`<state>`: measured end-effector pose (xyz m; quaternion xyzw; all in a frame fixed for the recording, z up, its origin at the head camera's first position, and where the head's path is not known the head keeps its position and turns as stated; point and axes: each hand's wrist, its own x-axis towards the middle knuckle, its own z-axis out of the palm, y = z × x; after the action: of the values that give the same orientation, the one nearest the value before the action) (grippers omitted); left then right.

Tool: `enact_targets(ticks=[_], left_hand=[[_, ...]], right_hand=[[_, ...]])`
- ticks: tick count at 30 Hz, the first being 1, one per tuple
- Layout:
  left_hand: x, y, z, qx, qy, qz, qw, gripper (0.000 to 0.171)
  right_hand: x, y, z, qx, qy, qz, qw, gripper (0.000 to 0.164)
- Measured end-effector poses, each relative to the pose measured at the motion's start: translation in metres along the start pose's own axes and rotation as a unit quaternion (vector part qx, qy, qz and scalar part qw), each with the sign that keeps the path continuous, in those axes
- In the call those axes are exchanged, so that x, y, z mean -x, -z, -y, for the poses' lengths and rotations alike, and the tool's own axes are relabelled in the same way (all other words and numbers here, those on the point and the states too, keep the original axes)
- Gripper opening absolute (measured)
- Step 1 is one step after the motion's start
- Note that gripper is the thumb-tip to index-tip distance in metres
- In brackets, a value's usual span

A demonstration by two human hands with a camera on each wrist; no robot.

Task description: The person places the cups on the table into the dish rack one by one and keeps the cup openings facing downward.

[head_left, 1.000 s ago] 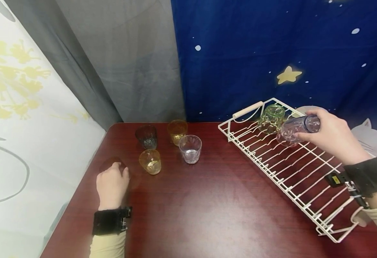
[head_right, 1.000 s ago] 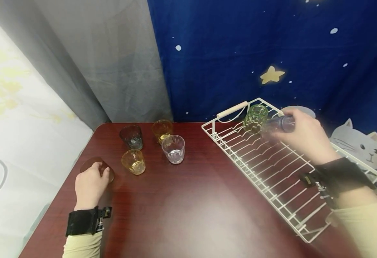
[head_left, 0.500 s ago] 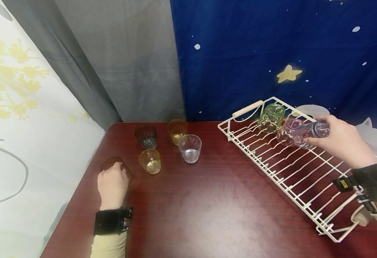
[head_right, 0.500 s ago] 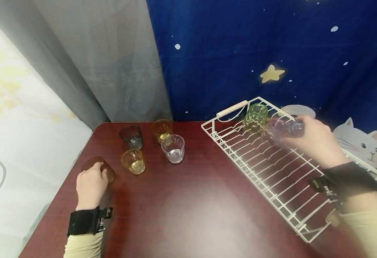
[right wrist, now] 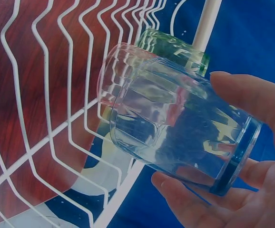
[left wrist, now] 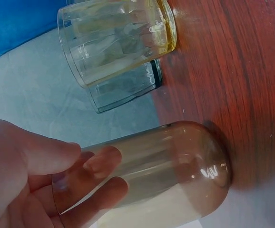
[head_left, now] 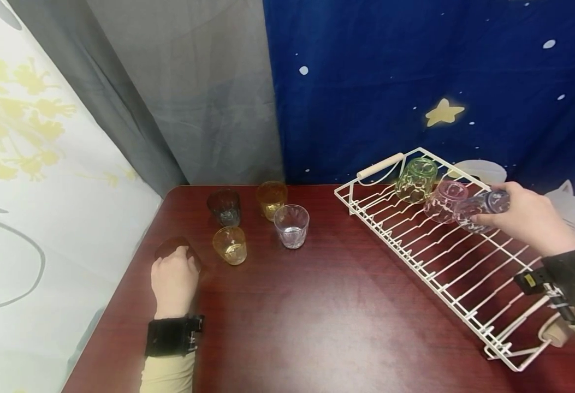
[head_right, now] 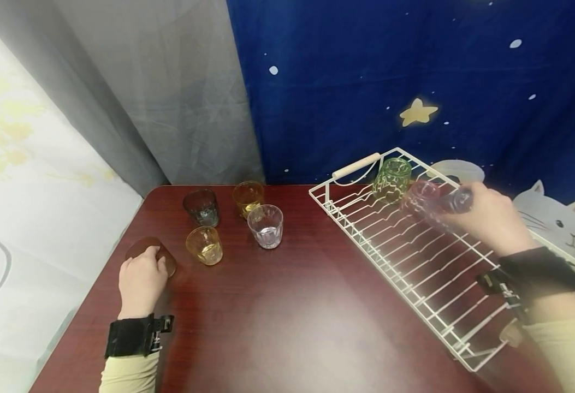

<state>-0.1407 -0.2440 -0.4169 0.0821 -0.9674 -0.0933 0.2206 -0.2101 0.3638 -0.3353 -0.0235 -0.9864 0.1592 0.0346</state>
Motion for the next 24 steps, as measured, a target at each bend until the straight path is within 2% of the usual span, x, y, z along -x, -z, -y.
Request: enact_targets(ticks=[11,19,24], left_hand=[[0.001,0.0,0.0,-0.003,0.007,0.006,1.0,0.021],[0.0,0.0,-0.001,-0.006,0.004,0.014,0.9999,0.022],[-0.001,0.001,-0.002,-0.009,0.005,0.019,0.9998,0.022]], right_hand=[[-0.005,-0.01,-0.006,0.004,0.015,0.031,0.999,0.077],[-0.006,-0.013,-0.008,0.015,0.003,0.061,0.998,0.08],[-0.012,-0.018,-0.014,0.003,0.0,0.083,0.997,0.079]])
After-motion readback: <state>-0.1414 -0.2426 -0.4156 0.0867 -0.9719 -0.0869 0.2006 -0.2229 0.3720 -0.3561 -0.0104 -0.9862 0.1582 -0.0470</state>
